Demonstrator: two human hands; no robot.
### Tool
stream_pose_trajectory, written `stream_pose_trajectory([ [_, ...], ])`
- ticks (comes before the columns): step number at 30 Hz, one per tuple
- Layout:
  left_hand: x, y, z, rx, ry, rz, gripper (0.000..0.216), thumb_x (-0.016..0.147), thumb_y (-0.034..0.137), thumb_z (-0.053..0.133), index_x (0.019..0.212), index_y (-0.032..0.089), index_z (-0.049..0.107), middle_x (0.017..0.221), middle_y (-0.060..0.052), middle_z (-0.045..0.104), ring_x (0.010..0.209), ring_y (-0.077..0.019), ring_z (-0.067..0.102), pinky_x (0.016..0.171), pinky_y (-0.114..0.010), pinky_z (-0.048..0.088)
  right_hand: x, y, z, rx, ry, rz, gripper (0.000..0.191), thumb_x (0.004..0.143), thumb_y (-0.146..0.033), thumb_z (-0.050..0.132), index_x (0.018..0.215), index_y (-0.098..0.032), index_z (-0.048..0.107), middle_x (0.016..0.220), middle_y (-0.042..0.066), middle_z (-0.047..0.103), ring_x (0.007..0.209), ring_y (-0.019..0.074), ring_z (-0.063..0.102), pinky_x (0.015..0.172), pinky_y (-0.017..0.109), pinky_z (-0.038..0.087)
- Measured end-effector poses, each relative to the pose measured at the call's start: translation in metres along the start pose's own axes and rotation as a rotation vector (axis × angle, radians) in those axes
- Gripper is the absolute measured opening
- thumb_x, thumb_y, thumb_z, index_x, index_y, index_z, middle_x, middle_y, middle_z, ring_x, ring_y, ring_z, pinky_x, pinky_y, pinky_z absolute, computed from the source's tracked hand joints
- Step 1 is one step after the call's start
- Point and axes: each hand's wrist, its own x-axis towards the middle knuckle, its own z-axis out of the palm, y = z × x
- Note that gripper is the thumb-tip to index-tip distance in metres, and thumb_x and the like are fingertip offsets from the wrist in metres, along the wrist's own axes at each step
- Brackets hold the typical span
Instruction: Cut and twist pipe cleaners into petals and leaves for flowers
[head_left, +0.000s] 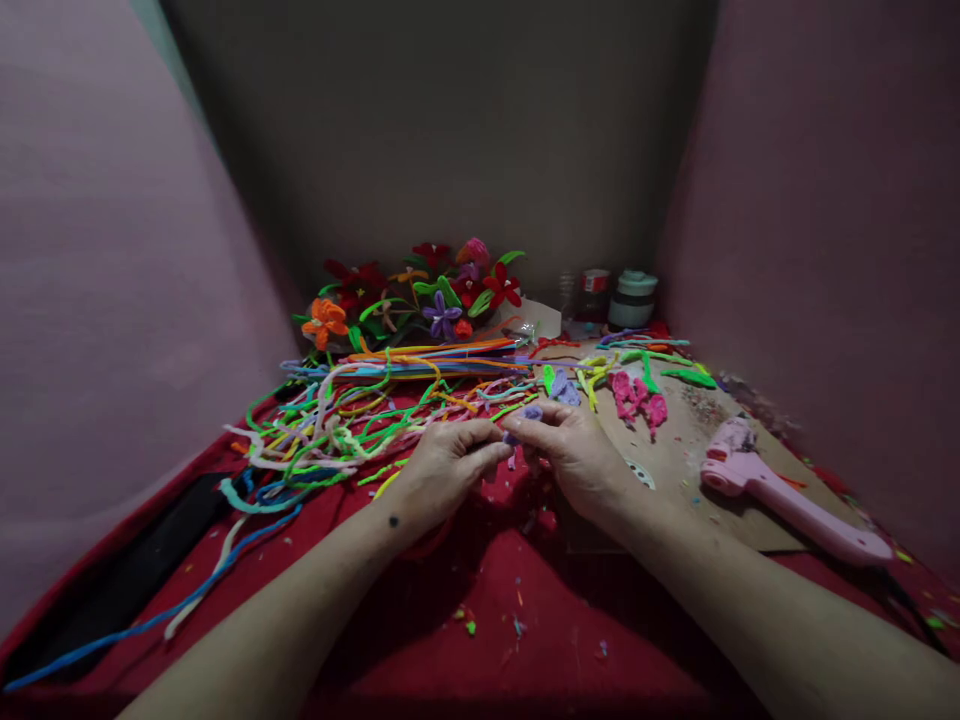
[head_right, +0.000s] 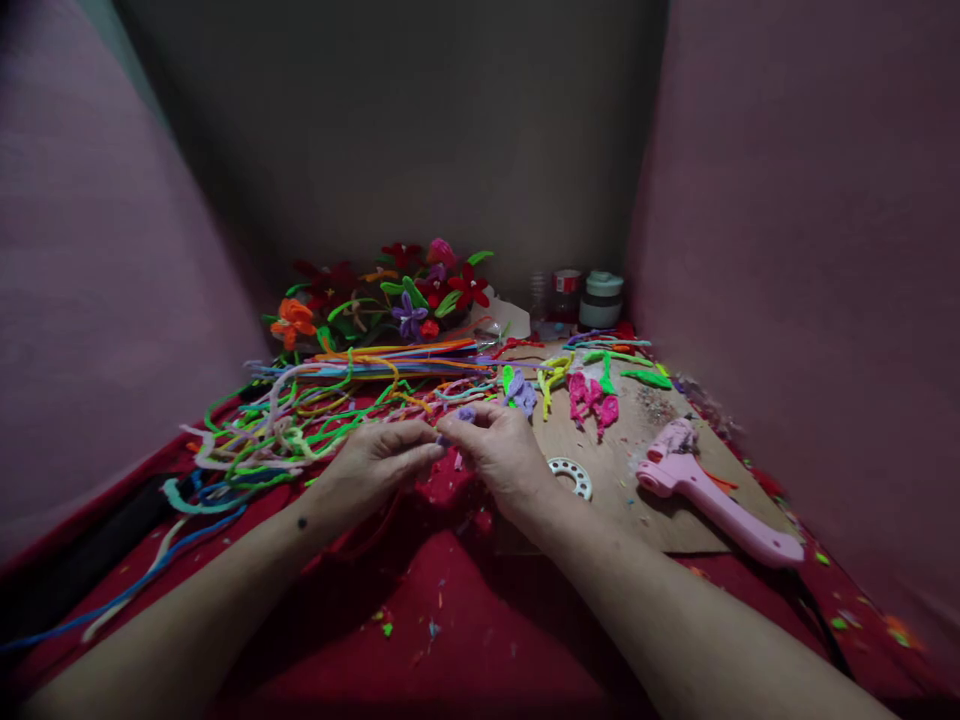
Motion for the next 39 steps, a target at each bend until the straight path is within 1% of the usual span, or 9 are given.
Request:
stream_pose_trajectory([
  [5, 0.002, 0.000, 0.005, -0.551, -0.044, -0.271, 0.022, 0.076, 0.029, 0.054, 0.060, 0.016, 0.047, 0.040, 0.007, 0.038, 0.033, -0.0043, 0.026, 0.036, -0.018, 0.019, 0.001, 0.003, 0.002, 0.047, 0.101, -0.039, 0.021, 0.064, -0.031, 0.067, 0.056, -0.014, 0.058, 0.048, -0.003, 0.051, 0.043, 0.0076, 0.042, 0.046, 0.023, 0.033],
  [7, 0.003, -0.001, 0.009, -0.777, -0.100, -0.317, 0.016, 0.076, 0.026, 0.053, 0.065, 0.017, 0.047, 0.038, 0.008, 0.036, 0.030, -0.0038, 0.022, 0.034, -0.018, 0.020, 0.002, 0.006, 0.002, 0.101, 0.123, -0.033, 0.020, 0.063, -0.032, 0.068, 0.059, -0.014, 0.060, 0.051, -0.003, 0.054, 0.043, 0.0081, 0.044, 0.047, 0.023, 0.035],
  [9, 0.003, -0.002, 0.011, -0.854, -0.109, -0.322, 0.014, 0.076, 0.025, 0.054, 0.067, 0.017, 0.047, 0.038, 0.009, 0.036, 0.029, -0.0031, 0.022, 0.034, -0.017, 0.021, 0.004, 0.007, 0.001, 0.116, 0.107, -0.019, 0.023, 0.064, -0.034, 0.067, 0.057, -0.014, 0.059, 0.051, -0.002, 0.054, 0.043, 0.0083, 0.044, 0.046, 0.023, 0.035],
  [12, 0.003, -0.003, 0.012, -0.769, -0.037, -0.308, 0.018, 0.077, 0.026, 0.054, 0.066, 0.015, 0.046, 0.040, 0.007, 0.039, 0.030, -0.0025, 0.026, 0.034, -0.016, 0.019, 0.006, 0.005, -0.002, 0.117, 0.081, 0.008, 0.031, 0.068, -0.042, 0.062, 0.056, -0.014, 0.058, 0.049, -0.001, 0.054, 0.041, 0.0091, 0.044, 0.044, 0.024, 0.035],
  [16, 0.003, -0.003, 0.007, -0.609, -0.002, -0.272, 0.021, 0.078, 0.030, 0.054, 0.064, 0.015, 0.047, 0.041, 0.006, 0.042, 0.031, -0.0028, 0.029, 0.033, -0.016, 0.018, 0.009, 0.000, -0.007, 0.021, 0.134, 0.001, 0.034, 0.069, -0.044, 0.061, 0.055, -0.014, 0.056, 0.045, -0.002, 0.050, 0.039, 0.0082, 0.042, 0.042, 0.023, 0.033],
  [20, 0.003, 0.000, 0.004, -0.462, 0.004, -0.235, 0.023, 0.078, 0.033, 0.054, 0.065, 0.015, 0.049, 0.042, 0.006, 0.043, 0.033, -0.0033, 0.031, 0.033, -0.016, 0.021, 0.007, -0.003, -0.008, -0.088, 0.113, -0.064, 0.028, 0.066, -0.040, 0.065, 0.059, -0.013, 0.058, 0.048, -0.003, 0.051, 0.041, 0.0073, 0.042, 0.042, 0.021, 0.031],
  [25, 0.002, 0.007, 0.005, -0.317, 0.070, -0.230, 0.024, 0.077, 0.028, 0.054, 0.059, 0.014, 0.047, 0.043, 0.007, 0.039, 0.035, -0.0023, 0.029, 0.034, -0.014, 0.021, 0.002, -0.002, -0.005, -0.142, 0.135, -0.029, 0.021, 0.065, -0.032, 0.066, 0.059, -0.013, 0.058, 0.046, -0.004, 0.050, 0.039, 0.0060, 0.039, 0.040, 0.020, 0.028],
  [35, 0.004, 0.000, 0.003, -0.345, 0.051, -0.234, 0.019, 0.077, 0.027, 0.053, 0.063, 0.014, 0.051, 0.044, 0.005, 0.045, 0.035, -0.0043, 0.034, 0.035, -0.017, 0.024, 0.008, -0.003, -0.006, 0.063, 0.120, -0.027, 0.031, 0.068, -0.042, 0.062, 0.055, -0.015, 0.055, 0.045, -0.002, 0.051, 0.040, 0.0092, 0.045, 0.042, 0.023, 0.037],
  [39, 0.004, 0.000, 0.003, -0.315, 0.044, -0.226, 0.022, 0.077, 0.028, 0.052, 0.060, 0.014, 0.051, 0.044, 0.004, 0.046, 0.036, -0.0050, 0.037, 0.037, -0.018, 0.027, 0.005, -0.003, -0.005, 0.042, 0.040, 0.037, 0.026, 0.064, -0.039, 0.067, 0.061, -0.015, 0.058, 0.047, -0.003, 0.052, 0.040, 0.0083, 0.045, 0.042, 0.022, 0.037],
])
